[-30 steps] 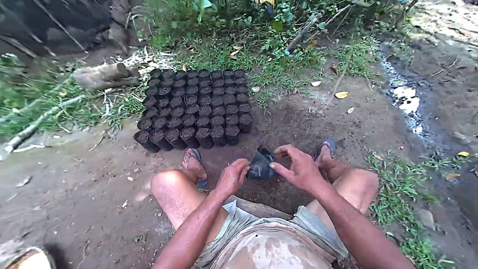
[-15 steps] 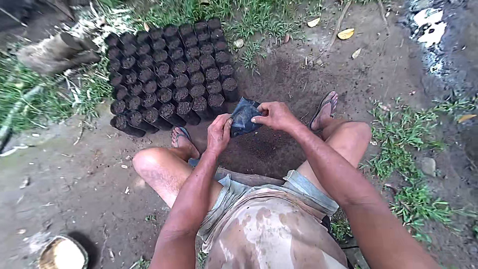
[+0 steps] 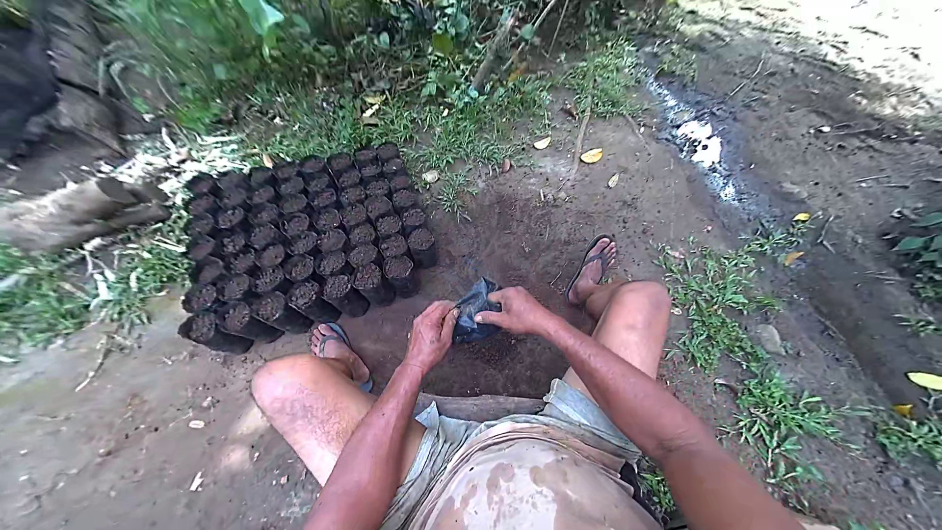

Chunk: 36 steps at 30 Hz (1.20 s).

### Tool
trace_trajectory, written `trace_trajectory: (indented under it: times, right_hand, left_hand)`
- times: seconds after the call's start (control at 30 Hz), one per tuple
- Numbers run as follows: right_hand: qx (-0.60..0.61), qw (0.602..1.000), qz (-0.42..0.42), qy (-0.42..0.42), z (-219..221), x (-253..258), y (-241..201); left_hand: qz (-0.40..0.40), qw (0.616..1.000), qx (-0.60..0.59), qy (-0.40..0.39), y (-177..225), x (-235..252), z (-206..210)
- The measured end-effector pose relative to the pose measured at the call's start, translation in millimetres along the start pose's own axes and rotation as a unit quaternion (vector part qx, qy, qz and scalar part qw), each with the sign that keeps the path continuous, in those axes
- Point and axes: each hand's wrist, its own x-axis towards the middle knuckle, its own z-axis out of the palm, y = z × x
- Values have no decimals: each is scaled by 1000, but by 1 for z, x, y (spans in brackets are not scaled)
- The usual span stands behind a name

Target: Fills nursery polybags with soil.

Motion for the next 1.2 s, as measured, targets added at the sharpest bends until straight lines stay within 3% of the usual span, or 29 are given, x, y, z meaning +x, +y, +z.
trace_trajectory:
  times: [0.13, 0.2, 0.3, 0.37, 0.5, 0.6, 0.77, 0.83, 0.9, 1.0, 1.1, 1.2]
  right_hand:
    - [130, 987, -14, -93, 7, -8, 7]
    - [277, 946, -44, -163, 4, -18, 0]
    - [467, 857, -84, -201, 10, -31, -6]
    - [512, 836, -86, -176, 16, -32, -7]
    - [378, 924, 43, 46, 34, -20, -8]
    - [380, 909, 96, 141, 51, -19, -9]
    - [594, 801, -65, -19, 57, -42, -22]
    - [610, 787, -68, -58, 60, -43, -15]
    - [580, 811, -24, -79, 63, -43, -8]
    - [460, 876, 42, -140, 70, -47, -8]
    - [313, 925, 22, -215, 71, -53, -22]
    - [220, 949, 2, -224, 81, -51, -30]
  left_hand:
    - [-85, 980, -163, -81, 12, -1, 2]
    - [-56, 950, -286, -114, 25, 3, -6]
    - [-41, 901, -395, -173, 42, -2, -17]
    - [-85, 901, -397, -151, 41, -12, -16]
    - [-246, 909, -336, -18, 16, -18, -26]
    - [-294, 893, -341, -17, 11, -18, -34]
    - [-283, 885, -369, -2, 18, -34, -21]
    - [-270, 890, -365, 28, 14, -38, -20]
    - [-252, 898, -358, 45, 9, -42, -21]
    - [-238, 903, -356, 18, 6, -53, -22]
    - [-228, 910, -347, -22, 5, -65, -18]
    - [-218, 925, -311, -21, 0, -69, -20]
